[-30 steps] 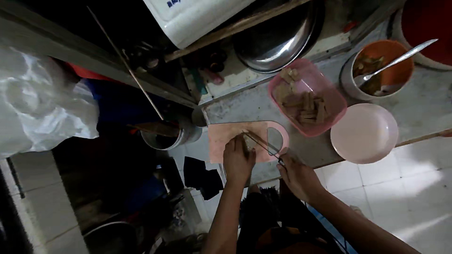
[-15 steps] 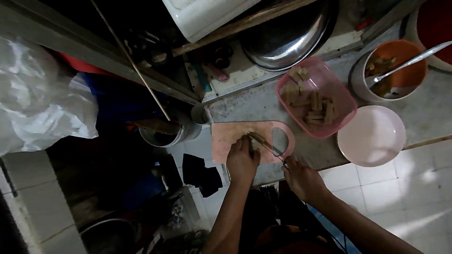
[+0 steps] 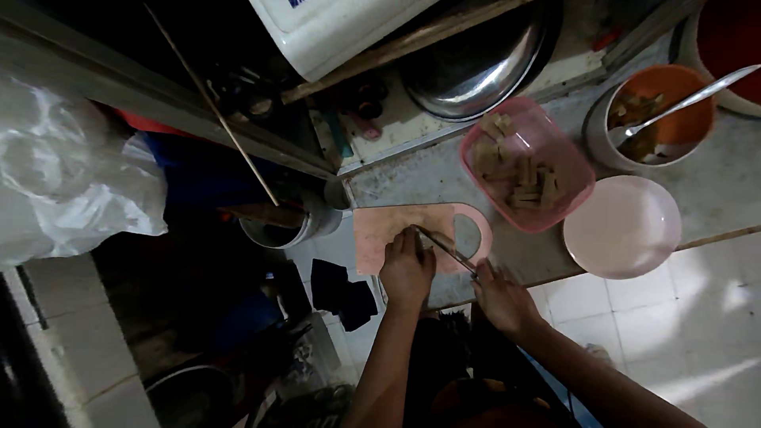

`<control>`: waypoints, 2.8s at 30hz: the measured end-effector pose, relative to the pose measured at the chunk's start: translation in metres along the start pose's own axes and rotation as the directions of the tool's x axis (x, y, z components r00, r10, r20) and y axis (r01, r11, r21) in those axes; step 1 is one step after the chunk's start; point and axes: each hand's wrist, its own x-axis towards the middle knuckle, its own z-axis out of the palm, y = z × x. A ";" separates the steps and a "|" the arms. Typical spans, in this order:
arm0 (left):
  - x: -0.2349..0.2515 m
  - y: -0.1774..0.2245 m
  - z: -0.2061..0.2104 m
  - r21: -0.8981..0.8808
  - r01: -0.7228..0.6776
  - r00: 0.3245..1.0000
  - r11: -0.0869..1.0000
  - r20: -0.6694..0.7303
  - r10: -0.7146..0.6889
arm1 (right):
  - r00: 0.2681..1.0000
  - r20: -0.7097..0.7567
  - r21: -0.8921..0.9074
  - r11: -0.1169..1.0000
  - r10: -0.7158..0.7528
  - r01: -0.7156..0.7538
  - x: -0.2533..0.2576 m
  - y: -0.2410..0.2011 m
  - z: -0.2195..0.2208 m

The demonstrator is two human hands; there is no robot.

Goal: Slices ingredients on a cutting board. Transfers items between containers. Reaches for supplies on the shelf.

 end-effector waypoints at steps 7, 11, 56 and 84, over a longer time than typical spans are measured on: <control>-0.005 -0.018 -0.003 -0.166 0.013 1.000 0.986 -0.002 -0.013 | 0.995 -0.051 0.111 0.990 -0.082 0.087 -0.011 0.007 -0.010; -0.008 -0.018 -0.002 -0.190 -0.018 0.999 0.982 -0.035 0.012 | 0.956 -0.243 0.066 0.981 -0.161 0.182 -0.015 0.001 0.006; -0.015 -0.028 -0.003 -0.127 -0.059 0.998 0.990 -0.023 0.056 | 0.938 -0.291 -0.118 0.980 -0.189 0.160 -0.021 -0.009 0.014; -0.017 -0.042 0.004 -0.271 -0.042 0.996 0.962 -0.087 0.019 | 0.974 -0.136 -0.025 0.984 -0.181 0.179 -0.018 -0.014 -0.005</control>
